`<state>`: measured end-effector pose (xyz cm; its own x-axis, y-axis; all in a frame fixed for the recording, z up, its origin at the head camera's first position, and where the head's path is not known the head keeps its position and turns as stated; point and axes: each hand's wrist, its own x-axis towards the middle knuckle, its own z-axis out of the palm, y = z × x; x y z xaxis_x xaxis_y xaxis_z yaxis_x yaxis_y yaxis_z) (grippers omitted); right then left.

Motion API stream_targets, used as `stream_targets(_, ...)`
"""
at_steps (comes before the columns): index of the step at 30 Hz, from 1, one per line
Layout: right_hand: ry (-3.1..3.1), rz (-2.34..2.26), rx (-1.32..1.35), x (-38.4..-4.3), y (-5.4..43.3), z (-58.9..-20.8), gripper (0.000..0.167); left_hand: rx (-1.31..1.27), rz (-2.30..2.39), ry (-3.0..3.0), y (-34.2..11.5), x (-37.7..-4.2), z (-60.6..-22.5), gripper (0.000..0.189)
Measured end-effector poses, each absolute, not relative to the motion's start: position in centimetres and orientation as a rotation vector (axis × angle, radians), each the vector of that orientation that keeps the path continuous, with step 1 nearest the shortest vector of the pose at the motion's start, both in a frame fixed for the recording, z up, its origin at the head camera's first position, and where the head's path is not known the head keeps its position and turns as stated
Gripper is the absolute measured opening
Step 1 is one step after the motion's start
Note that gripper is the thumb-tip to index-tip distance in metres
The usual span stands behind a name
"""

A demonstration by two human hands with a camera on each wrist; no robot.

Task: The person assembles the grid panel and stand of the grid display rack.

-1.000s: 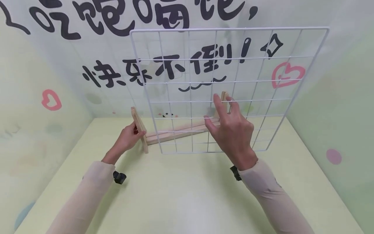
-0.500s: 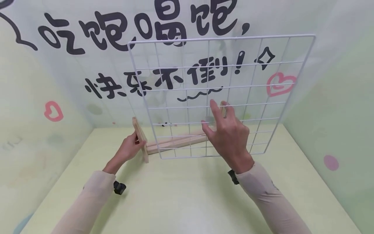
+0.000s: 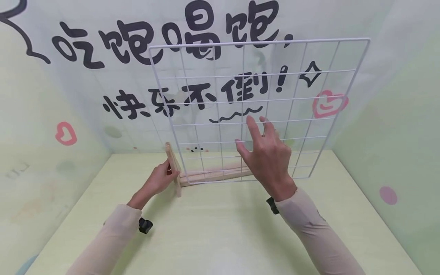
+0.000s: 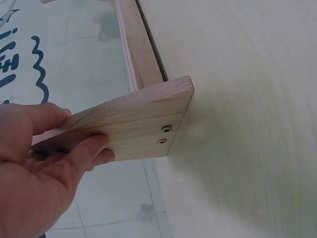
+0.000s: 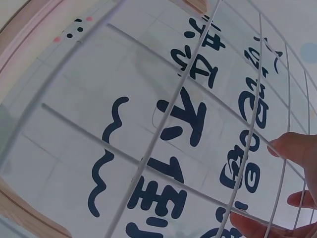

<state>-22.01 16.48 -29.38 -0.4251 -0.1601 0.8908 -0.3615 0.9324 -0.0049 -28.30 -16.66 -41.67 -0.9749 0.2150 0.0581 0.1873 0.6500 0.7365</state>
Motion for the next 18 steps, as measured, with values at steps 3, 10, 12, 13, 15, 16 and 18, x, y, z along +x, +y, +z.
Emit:
stream_targets(3,-2.003,0.234,0.379,-22.2,16.3,-29.1,0.06,0.348,1.248,2.817,-16.3,-28.1,-41.7,0.069)
stream_targets(10,-1.952,0.277,0.373,-22.5,15.6,-28.3,0.059,0.376,1.24,2.829,-15.8,-27.8,-41.8,0.068)
stream_targets(12,-1.935,0.292,0.362,-22.5,15.3,-28.1,0.059,0.393,1.251,2.824,-15.7,-27.6,-41.9,0.065)
stream_targets(13,-1.926,0.297,0.357,-22.5,15.2,-28.0,0.059,0.401,1.251,2.82,-15.6,-27.4,-41.9,0.065)
stream_targets(15,-1.912,0.301,0.35,-22.4,15.0,-27.7,0.058,0.407,1.257,2.804,-15.4,-27.2,-41.9,0.068)
stream_targets(16,-1.907,0.301,0.349,-22.4,14.9,-27.6,0.058,0.414,1.256,2.802,-15.3,-27.1,-41.8,0.068)
stream_targets(18,-1.899,0.302,0.352,-22.4,14.6,-27.3,0.058,0.412,1.259,2.796,-15.1,-26.9,-41.8,0.07)
